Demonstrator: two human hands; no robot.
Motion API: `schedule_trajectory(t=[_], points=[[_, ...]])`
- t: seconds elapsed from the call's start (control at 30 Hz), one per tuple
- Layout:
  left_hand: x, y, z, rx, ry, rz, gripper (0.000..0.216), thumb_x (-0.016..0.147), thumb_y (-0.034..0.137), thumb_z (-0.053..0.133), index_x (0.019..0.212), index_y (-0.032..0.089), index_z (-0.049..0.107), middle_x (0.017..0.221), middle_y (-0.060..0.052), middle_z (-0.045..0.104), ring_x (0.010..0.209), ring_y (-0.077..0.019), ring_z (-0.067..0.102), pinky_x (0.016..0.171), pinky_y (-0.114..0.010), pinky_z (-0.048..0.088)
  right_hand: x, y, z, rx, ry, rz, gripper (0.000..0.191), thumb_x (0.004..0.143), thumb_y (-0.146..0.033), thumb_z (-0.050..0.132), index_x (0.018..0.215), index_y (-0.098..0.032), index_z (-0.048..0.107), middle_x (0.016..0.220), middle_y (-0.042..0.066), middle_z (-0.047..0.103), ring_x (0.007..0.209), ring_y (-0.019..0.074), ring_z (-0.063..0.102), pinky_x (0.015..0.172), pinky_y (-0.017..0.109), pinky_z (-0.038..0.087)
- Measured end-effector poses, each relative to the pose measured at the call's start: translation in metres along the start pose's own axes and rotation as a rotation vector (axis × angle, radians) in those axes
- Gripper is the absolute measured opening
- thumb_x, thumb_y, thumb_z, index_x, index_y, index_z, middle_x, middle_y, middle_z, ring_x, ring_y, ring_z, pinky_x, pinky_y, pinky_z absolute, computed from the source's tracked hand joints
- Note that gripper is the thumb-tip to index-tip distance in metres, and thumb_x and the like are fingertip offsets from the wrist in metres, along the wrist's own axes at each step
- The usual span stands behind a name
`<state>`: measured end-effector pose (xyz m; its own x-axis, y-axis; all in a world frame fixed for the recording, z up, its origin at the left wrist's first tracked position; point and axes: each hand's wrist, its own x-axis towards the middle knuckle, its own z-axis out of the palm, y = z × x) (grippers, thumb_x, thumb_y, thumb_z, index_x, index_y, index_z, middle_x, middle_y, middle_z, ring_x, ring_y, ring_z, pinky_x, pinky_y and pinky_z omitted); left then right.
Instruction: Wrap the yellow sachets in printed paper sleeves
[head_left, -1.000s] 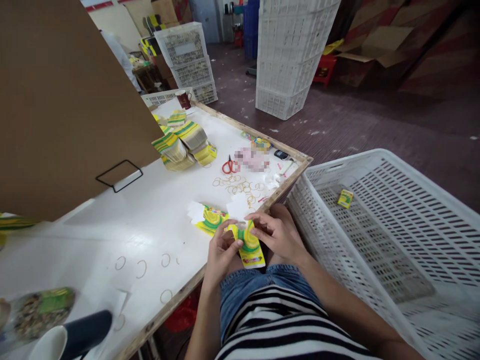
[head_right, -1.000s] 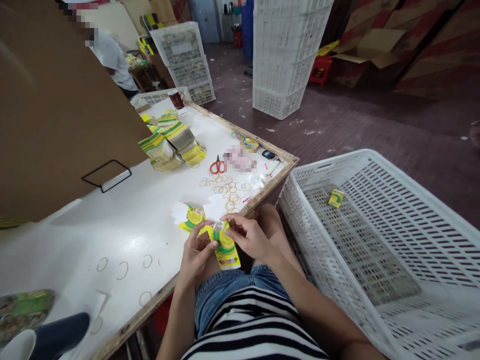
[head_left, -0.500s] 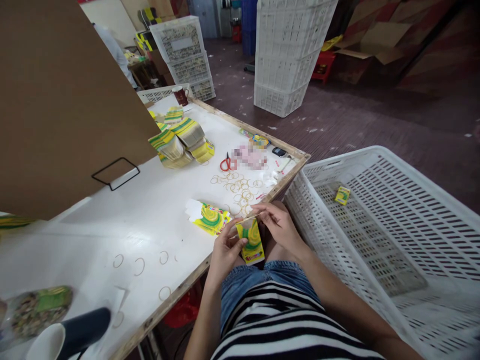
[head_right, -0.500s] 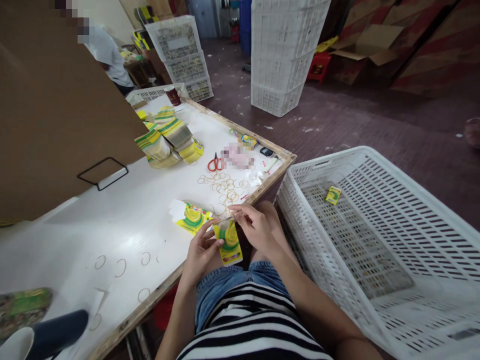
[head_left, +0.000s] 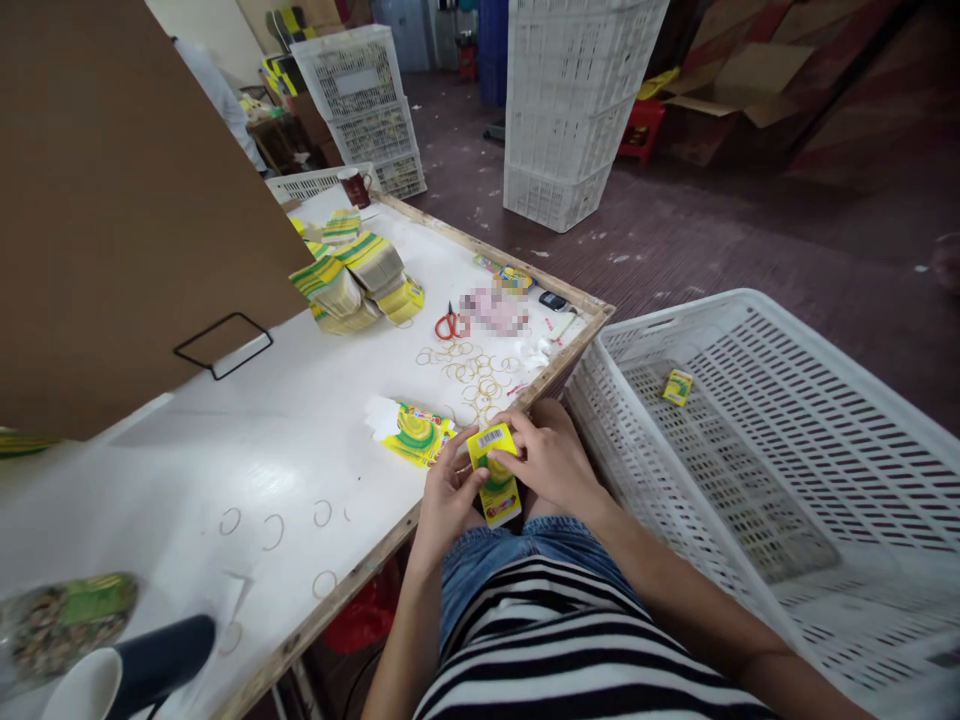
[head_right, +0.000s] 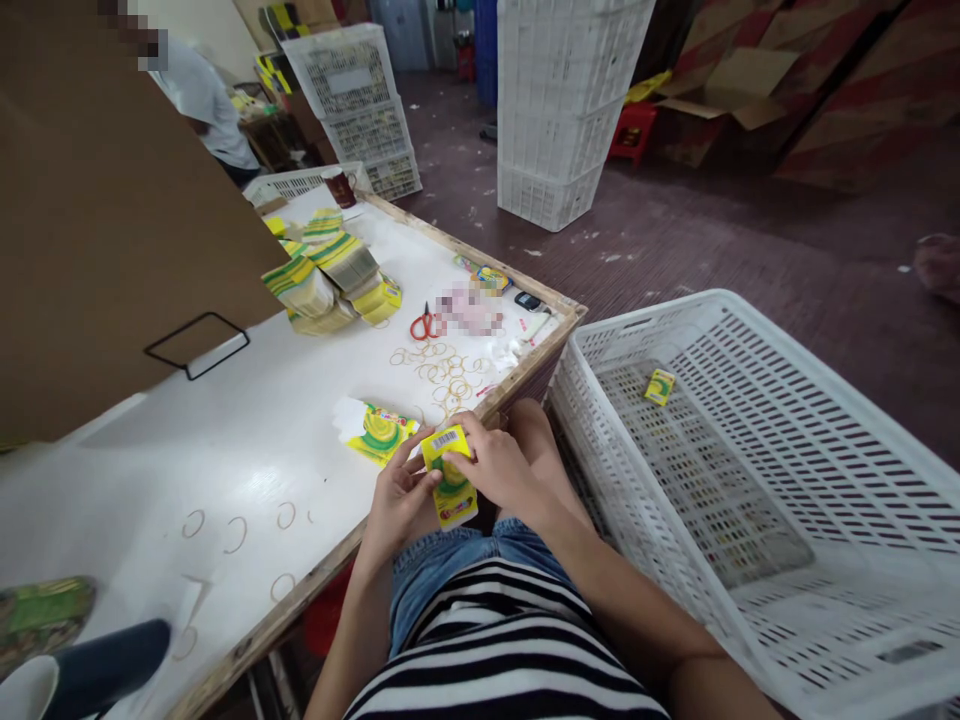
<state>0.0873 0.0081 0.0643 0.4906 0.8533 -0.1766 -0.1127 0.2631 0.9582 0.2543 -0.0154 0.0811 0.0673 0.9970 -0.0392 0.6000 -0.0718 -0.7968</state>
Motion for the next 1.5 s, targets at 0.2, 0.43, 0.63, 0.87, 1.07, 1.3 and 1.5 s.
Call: schedule_trajectory(t=[0.2, 0.43, 0.63, 0.87, 1.07, 1.3, 1.5], points=[[0.0, 0.001, 0.003, -0.028, -0.02, -0.009, 0.06, 0.075, 0.03, 0.075, 0.129, 0.021, 0.05, 0.11, -0.011, 0.071, 0.09, -0.0226, 0.07, 0.08, -0.034, 0.055, -0.002, 0.013, 0.001, 0.102, -0.017, -0.009, 0.041, 0.078, -0.02, 0.065, 0.116, -0.022, 0.051, 0.079, 0.001, 0.073, 0.072, 0.0211, 0.07, 0.063, 0.027, 0.047], [0.004, 0.005, 0.008, 0.001, 0.027, 0.021, 0.057, 0.074, 0.029, 0.075, 0.126, 0.02, 0.052, 0.11, -0.011, 0.071, 0.092, -0.0225, 0.07, 0.08, -0.032, 0.056, -0.002, 0.017, 0.002, 0.032, 0.055, -0.028, 0.038, 0.084, -0.028, 0.062, 0.12, -0.022, 0.054, 0.074, 0.002, 0.071, 0.069, 0.0227, 0.068, 0.064, 0.031, 0.049], [0.004, 0.004, 0.008, -0.076, 0.003, 0.025, 0.055, 0.071, 0.024, 0.077, 0.12, 0.02, 0.054, 0.102, -0.009, 0.074, 0.087, -0.0212, 0.071, 0.077, -0.031, 0.056, -0.002, 0.022, 0.002, 0.343, 0.18, -0.26, 0.022, 0.092, -0.032, 0.052, 0.103, -0.023, 0.068, 0.104, 0.007, 0.069, 0.101, 0.0222, 0.064, 0.088, 0.037, 0.05], [-0.002, -0.006, 0.032, -0.105, -0.033, 0.079, 0.047, 0.077, 0.027, 0.073, 0.121, 0.022, 0.054, 0.11, -0.009, 0.071, 0.099, -0.0237, 0.068, 0.084, -0.034, 0.054, -0.022, 0.028, -0.005, 0.556, 0.175, -0.182, 0.017, 0.087, -0.032, 0.062, 0.099, -0.022, 0.069, 0.102, 0.005, 0.071, 0.094, 0.0194, 0.067, 0.083, 0.032, 0.054], [-0.005, -0.011, 0.048, -0.052, -0.013, 0.147, 0.055, 0.081, 0.03, 0.069, 0.131, 0.025, 0.047, 0.116, -0.01, 0.066, 0.1, -0.0218, 0.067, 0.087, -0.036, 0.053, -0.036, 0.034, -0.02, 0.545, 0.471, -0.099, 0.02, 0.082, -0.036, 0.067, 0.096, -0.021, 0.067, 0.097, 0.006, 0.071, 0.085, 0.0197, 0.066, 0.072, 0.031, 0.054], [-0.016, -0.008, 0.017, 0.167, 0.216, 0.207, 0.034, 0.082, 0.034, 0.067, 0.112, 0.018, 0.061, 0.104, -0.01, 0.069, 0.102, -0.0218, 0.065, 0.098, -0.04, 0.048, -0.02, 0.067, -0.046, 1.12, 0.966, 0.19, 0.045, 0.088, -0.061, 0.042, 0.101, -0.021, 0.058, 0.092, 0.007, 0.065, 0.071, 0.0161, 0.06, 0.069, 0.035, 0.052], [-0.028, -0.014, -0.015, 0.162, 0.439, 0.217, 0.033, 0.08, 0.039, 0.069, 0.103, 0.016, 0.064, 0.097, -0.008, 0.071, 0.092, -0.0203, 0.068, 0.09, -0.038, 0.052, -0.011, 0.05, 0.01, 0.929, 0.487, 0.222, 0.031, 0.076, -0.043, 0.067, 0.093, -0.018, 0.064, 0.073, 0.002, 0.066, 0.062, 0.0135, 0.057, 0.064, 0.029, 0.047]])
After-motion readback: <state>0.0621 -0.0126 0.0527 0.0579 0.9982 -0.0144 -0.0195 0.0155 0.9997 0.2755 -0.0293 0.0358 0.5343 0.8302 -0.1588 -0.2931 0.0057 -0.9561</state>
